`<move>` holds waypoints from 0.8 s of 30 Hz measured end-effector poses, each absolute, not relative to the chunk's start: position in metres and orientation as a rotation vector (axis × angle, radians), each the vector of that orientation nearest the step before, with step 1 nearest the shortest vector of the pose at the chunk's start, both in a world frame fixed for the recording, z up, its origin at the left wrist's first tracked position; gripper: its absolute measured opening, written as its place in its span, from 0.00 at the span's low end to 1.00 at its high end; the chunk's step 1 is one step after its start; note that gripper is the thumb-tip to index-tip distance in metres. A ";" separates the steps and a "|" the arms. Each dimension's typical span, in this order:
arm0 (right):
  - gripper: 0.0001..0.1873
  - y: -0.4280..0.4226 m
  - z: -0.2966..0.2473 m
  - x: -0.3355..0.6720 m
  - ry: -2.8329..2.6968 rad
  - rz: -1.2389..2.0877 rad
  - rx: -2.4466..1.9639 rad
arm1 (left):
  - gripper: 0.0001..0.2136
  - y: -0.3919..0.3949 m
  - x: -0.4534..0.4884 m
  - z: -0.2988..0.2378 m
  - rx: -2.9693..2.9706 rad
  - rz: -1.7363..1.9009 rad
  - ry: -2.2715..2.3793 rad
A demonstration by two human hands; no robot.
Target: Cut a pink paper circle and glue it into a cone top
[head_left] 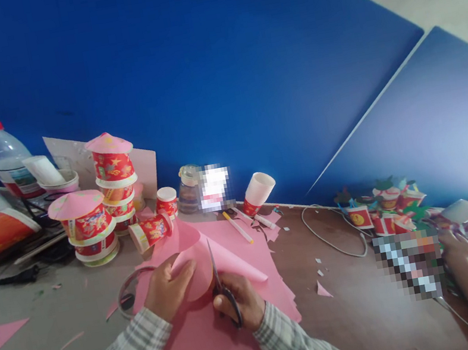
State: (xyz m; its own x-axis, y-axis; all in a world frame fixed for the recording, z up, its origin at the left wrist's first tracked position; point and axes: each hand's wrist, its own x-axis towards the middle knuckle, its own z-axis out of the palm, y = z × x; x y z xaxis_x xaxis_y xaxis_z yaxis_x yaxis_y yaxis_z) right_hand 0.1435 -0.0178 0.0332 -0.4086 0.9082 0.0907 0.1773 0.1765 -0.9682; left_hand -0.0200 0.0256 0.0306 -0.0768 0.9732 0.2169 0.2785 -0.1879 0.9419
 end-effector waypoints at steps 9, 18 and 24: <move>0.26 -0.018 0.030 0.145 -1.766 1.228 -1.119 | 0.10 0.025 -0.020 0.034 1.546 1.327 1.393; 0.26 -0.017 0.024 0.147 -1.791 1.172 -1.141 | 0.10 0.023 -0.022 0.040 1.583 1.337 1.425; 0.27 -0.015 0.021 0.148 -1.803 1.156 -1.146 | 0.10 0.023 -0.024 0.039 1.626 1.322 1.443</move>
State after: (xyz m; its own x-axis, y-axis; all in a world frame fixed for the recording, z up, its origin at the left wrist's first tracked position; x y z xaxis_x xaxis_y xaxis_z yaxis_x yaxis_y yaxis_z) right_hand 0.1478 -0.0152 0.0206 -0.3658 0.9263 0.0906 0.3044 0.2111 -0.9289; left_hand -0.0238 0.0230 0.0390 -0.0810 0.9542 0.2879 0.3698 -0.2394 0.8977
